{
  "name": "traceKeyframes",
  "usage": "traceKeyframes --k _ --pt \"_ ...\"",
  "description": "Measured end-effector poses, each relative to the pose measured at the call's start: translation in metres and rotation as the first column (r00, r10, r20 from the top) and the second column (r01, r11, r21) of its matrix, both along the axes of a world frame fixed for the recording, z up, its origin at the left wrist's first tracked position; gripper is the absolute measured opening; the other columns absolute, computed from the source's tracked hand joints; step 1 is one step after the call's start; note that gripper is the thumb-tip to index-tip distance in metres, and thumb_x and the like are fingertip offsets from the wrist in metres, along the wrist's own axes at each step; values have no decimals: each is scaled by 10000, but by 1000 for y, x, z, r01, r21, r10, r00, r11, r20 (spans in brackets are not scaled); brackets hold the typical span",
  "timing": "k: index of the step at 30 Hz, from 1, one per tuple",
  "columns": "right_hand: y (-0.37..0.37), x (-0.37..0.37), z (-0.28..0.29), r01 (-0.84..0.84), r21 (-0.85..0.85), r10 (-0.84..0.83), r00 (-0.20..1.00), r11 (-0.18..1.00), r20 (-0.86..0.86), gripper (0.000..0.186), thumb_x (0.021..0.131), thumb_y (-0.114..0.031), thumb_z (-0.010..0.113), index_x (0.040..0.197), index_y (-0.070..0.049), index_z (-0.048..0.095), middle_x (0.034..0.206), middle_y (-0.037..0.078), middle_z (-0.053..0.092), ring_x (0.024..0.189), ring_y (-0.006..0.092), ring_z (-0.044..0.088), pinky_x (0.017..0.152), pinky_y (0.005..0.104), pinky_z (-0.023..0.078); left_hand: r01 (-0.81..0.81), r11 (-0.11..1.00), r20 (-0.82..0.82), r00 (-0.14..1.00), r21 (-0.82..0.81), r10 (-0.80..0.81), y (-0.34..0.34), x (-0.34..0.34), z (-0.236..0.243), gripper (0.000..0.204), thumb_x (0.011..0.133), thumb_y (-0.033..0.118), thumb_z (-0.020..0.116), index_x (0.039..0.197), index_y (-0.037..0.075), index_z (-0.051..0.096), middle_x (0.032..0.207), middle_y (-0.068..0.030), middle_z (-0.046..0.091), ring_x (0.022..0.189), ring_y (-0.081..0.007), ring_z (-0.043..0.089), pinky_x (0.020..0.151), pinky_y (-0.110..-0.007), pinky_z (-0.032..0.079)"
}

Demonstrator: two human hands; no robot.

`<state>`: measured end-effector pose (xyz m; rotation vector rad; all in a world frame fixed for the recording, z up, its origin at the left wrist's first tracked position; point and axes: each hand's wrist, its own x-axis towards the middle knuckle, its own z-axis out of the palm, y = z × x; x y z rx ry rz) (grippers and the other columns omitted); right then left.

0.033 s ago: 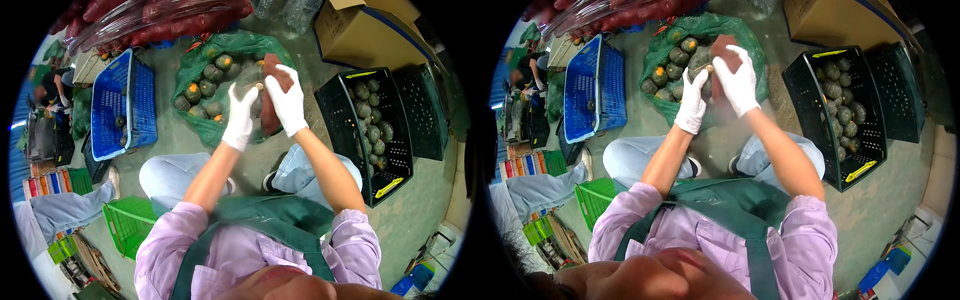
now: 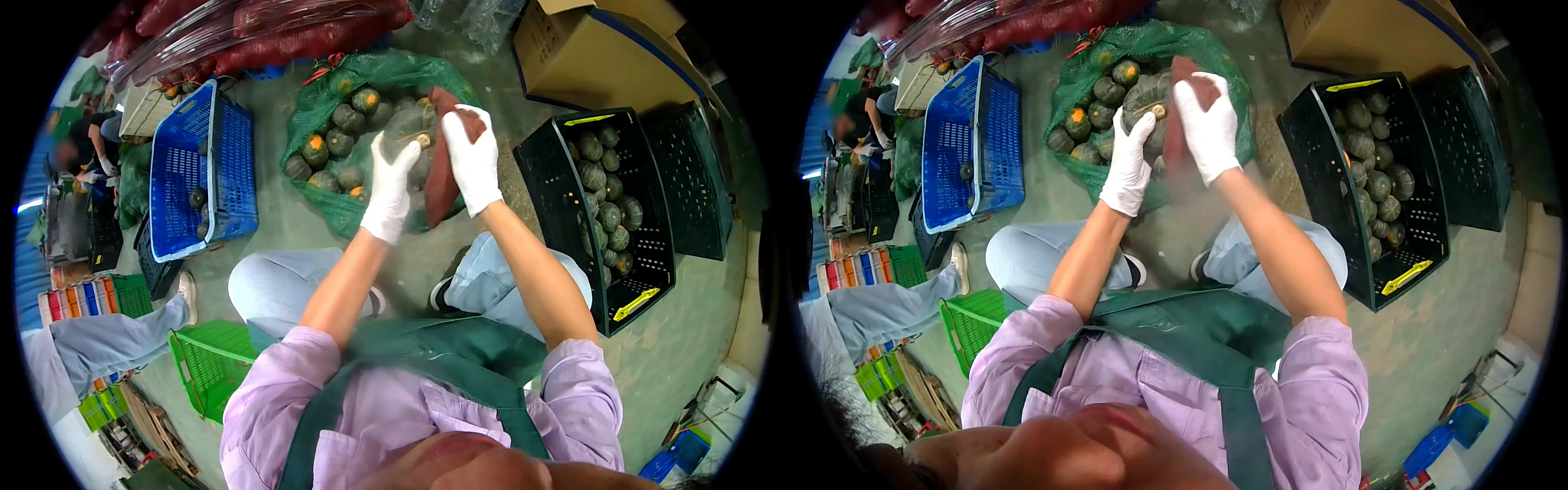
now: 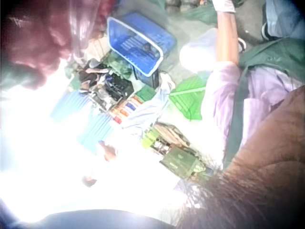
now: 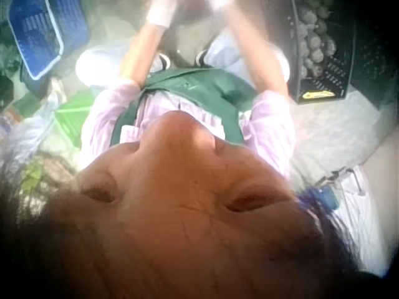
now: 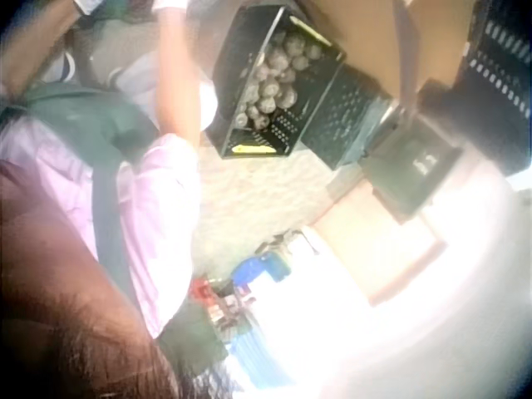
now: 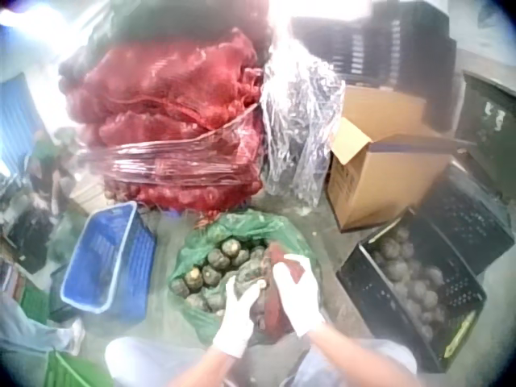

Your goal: The person sits on the floor and wipes small green and orange gourds with a brown cloth, picking them from a green mesh bag and placing them into a blue plastic crate. The person handles the gourds one at a time, wiping them thoroughly before stacking them in the crate.

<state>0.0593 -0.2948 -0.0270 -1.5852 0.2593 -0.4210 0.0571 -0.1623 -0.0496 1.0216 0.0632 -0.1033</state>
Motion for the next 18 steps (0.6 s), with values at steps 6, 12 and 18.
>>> traceKeyframes --k 6,12,18 --pt "-29 15 -15 -71 374 110 990 925 -85 438 898 -310 679 1144 39 584 1107 105 644 1022 184 594 916 311 462 150 987 142 978 48 -156 21 -15 22 694 830 167 743 1384 45 343 1324 -103 477 1206 -202 495 1027 -361 446" --pt "-9 -6 50 -120 -353 220 941 928 257 599 788 -328 764 1310 -134 545 1198 121 630 1125 241 610 957 365 485 102 826 204 946 554 -254 30 -10 24 709 768 79 759 1369 51 384 1300 -109 508 1199 -212 519 1019 -347 444" --pt "9 3 29 -254 -279 212 962 926 -172 426 815 -372 689 1148 -112 630 1073 163 680 1083 323 633 931 380 499 -30 694 289 922 719 -259 32 -17 17 1004 651 139 825 1485 61 273 1385 -150 455 1261 -223 470 1075 -337 382"
